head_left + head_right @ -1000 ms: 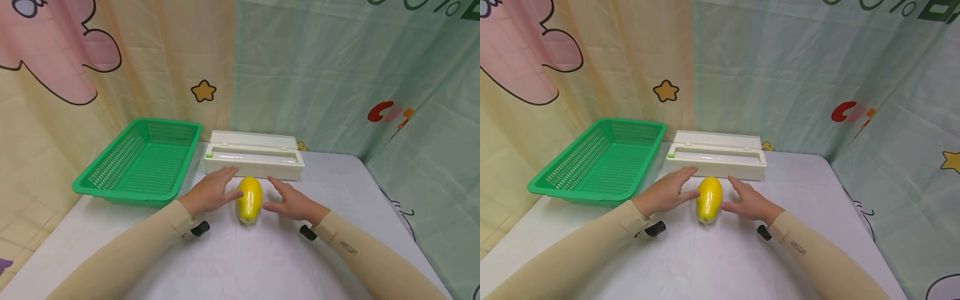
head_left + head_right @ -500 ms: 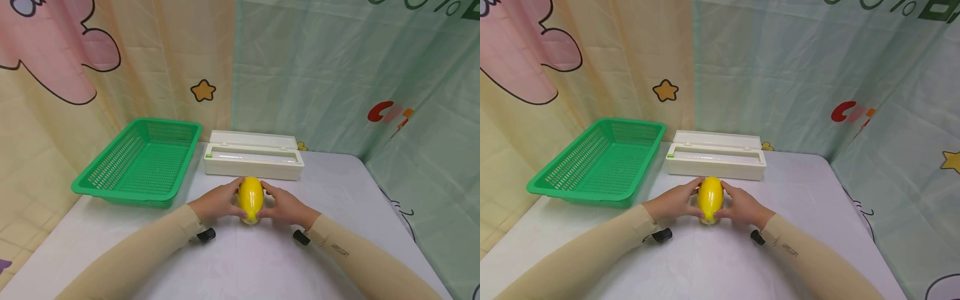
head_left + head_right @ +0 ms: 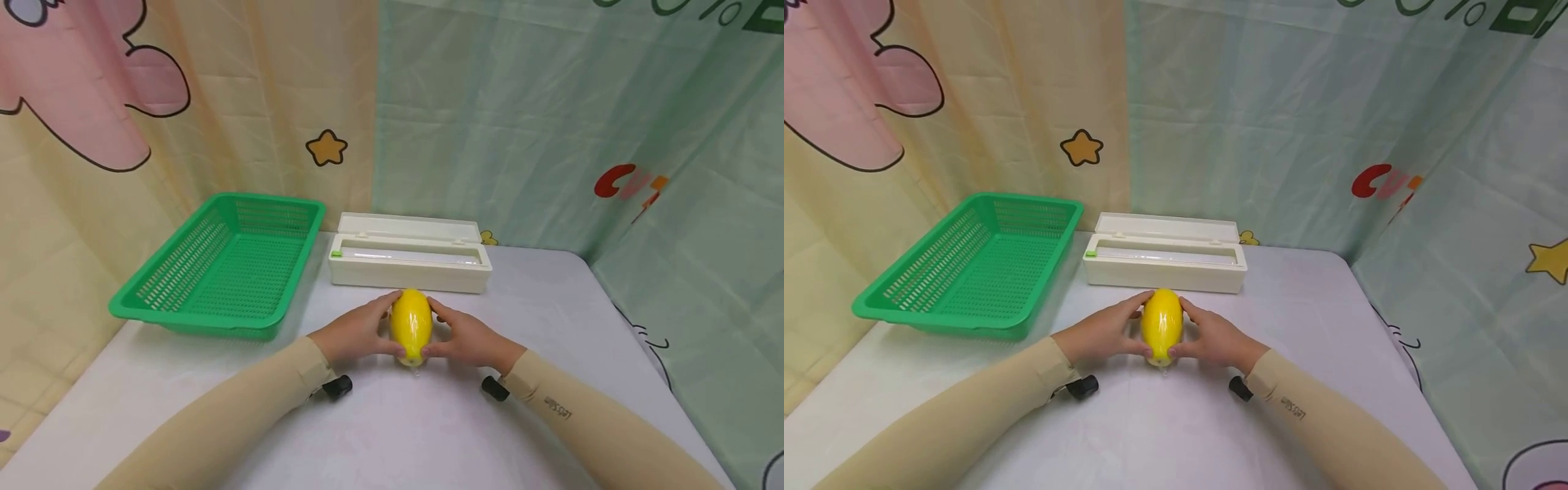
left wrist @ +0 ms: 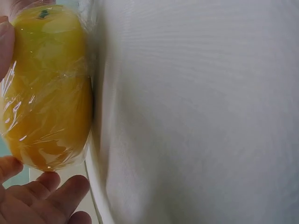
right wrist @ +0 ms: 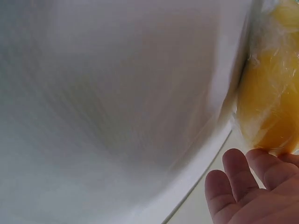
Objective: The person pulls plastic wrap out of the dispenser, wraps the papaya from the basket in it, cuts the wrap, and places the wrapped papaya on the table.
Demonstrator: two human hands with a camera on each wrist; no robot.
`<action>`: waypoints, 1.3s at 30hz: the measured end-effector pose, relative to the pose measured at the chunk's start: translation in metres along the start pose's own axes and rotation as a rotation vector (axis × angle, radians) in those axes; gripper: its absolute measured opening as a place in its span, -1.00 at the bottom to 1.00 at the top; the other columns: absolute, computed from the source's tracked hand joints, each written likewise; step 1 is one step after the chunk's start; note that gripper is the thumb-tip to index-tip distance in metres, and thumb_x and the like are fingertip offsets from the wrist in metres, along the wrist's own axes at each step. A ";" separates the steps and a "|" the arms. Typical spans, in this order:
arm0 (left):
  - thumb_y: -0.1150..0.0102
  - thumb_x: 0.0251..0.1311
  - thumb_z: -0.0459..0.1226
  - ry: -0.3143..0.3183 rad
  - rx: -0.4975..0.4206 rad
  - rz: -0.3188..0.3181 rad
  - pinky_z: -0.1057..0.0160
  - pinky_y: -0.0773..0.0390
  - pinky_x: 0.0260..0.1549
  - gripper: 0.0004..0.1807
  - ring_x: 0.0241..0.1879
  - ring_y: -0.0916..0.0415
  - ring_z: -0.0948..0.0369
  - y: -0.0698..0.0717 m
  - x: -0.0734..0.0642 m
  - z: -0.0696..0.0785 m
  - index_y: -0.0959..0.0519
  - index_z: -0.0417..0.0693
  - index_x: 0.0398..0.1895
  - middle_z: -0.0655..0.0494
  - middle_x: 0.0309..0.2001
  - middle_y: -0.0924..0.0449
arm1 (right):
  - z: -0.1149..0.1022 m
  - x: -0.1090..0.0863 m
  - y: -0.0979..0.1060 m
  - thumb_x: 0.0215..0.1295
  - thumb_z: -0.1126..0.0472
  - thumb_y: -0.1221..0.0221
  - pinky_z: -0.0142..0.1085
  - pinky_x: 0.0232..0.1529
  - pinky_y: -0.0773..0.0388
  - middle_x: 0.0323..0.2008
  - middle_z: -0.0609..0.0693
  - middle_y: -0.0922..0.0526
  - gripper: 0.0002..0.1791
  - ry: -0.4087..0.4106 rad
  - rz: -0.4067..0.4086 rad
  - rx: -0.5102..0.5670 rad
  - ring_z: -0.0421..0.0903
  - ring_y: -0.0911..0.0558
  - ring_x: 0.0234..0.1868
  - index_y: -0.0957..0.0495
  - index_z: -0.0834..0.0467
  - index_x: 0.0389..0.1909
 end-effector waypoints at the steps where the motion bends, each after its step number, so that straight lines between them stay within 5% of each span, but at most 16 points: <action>1: -0.60 0.04 0.14 0.002 0.000 0.004 -0.05 -0.39 0.49 0.25 0.48 -0.40 0.04 0.000 0.000 0.000 -0.03 0.17 0.71 0.13 0.61 -0.26 | 0.001 0.000 0.001 0.20 -0.27 -0.46 0.24 0.50 -0.33 0.61 0.06 -0.30 0.23 -0.001 -0.005 0.003 0.19 -0.42 0.51 0.06 -0.07 0.73; 13: -0.57 0.04 0.21 0.020 -0.018 0.008 -0.07 -0.44 0.45 0.21 0.47 -0.41 0.01 -0.002 0.005 -0.003 -0.07 0.28 0.70 0.11 0.61 -0.21 | 0.007 0.003 0.005 0.22 -0.22 -0.47 0.26 0.51 -0.29 0.57 0.09 -0.36 0.20 -0.006 -0.034 0.012 0.19 -0.43 0.49 0.02 -0.03 0.72; 39: -0.51 0.12 0.21 -0.001 -0.018 -0.015 -0.05 -0.40 0.48 0.22 0.48 -0.42 -0.01 0.000 0.005 -0.005 0.00 0.15 0.72 0.05 0.65 -0.18 | 0.006 0.004 0.010 0.23 -0.25 -0.45 0.25 0.48 -0.35 0.65 0.10 -0.20 0.22 -0.002 -0.026 -0.012 0.22 -0.42 0.51 0.04 0.07 0.72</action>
Point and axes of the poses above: each hand's wrist, its own x-axis towards the middle knuckle, its own y-axis out of the back of the hand, z = x × y, the point moved 1 cm from there along x, towards the middle knuckle
